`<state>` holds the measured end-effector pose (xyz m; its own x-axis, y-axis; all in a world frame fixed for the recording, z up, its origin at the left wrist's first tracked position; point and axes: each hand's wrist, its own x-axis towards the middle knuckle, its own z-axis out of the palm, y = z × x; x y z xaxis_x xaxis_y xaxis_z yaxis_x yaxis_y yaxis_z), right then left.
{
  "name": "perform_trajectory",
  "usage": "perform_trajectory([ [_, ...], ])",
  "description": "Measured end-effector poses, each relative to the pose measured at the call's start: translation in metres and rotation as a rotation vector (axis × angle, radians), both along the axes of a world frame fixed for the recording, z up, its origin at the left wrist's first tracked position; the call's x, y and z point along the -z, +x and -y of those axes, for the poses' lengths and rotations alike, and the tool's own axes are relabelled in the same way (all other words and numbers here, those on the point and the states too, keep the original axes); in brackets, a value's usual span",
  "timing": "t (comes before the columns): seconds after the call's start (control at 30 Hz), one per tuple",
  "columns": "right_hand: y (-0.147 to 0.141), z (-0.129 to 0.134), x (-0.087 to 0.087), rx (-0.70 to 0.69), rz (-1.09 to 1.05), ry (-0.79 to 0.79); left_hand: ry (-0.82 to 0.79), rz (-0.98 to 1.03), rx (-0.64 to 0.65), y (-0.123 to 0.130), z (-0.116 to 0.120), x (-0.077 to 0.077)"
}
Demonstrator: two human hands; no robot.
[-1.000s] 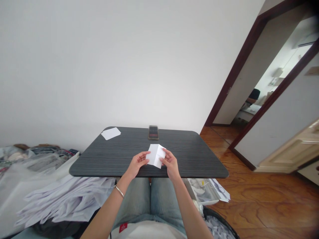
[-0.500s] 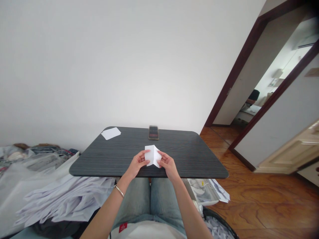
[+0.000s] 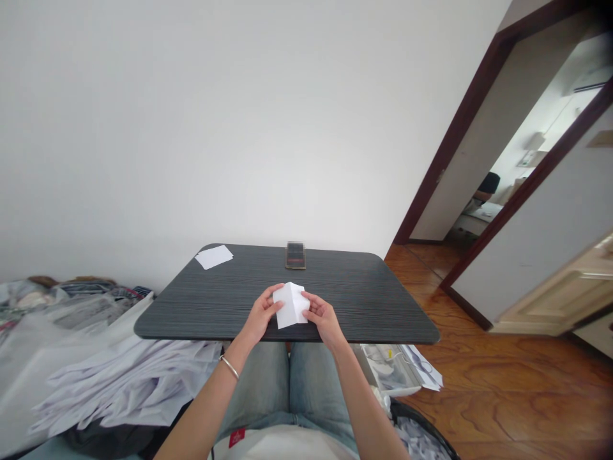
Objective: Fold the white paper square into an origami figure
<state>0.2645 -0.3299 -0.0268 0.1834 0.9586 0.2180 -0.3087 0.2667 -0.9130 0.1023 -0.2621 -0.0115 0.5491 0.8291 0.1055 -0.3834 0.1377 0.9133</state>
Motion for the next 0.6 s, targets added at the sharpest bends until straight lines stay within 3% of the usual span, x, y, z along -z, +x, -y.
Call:
perform_trajectory([
  [0.33,0.0001,0.0001,-0.001,0.052,0.001,-0.001,-0.136,0.073,-0.17,0.0017,-0.0063,0.0005],
  [0.6,-0.0002,-0.0009,0.0,0.089,0.037,0.005,-0.138,0.047,-0.149,0.0012,-0.0087,0.003],
])
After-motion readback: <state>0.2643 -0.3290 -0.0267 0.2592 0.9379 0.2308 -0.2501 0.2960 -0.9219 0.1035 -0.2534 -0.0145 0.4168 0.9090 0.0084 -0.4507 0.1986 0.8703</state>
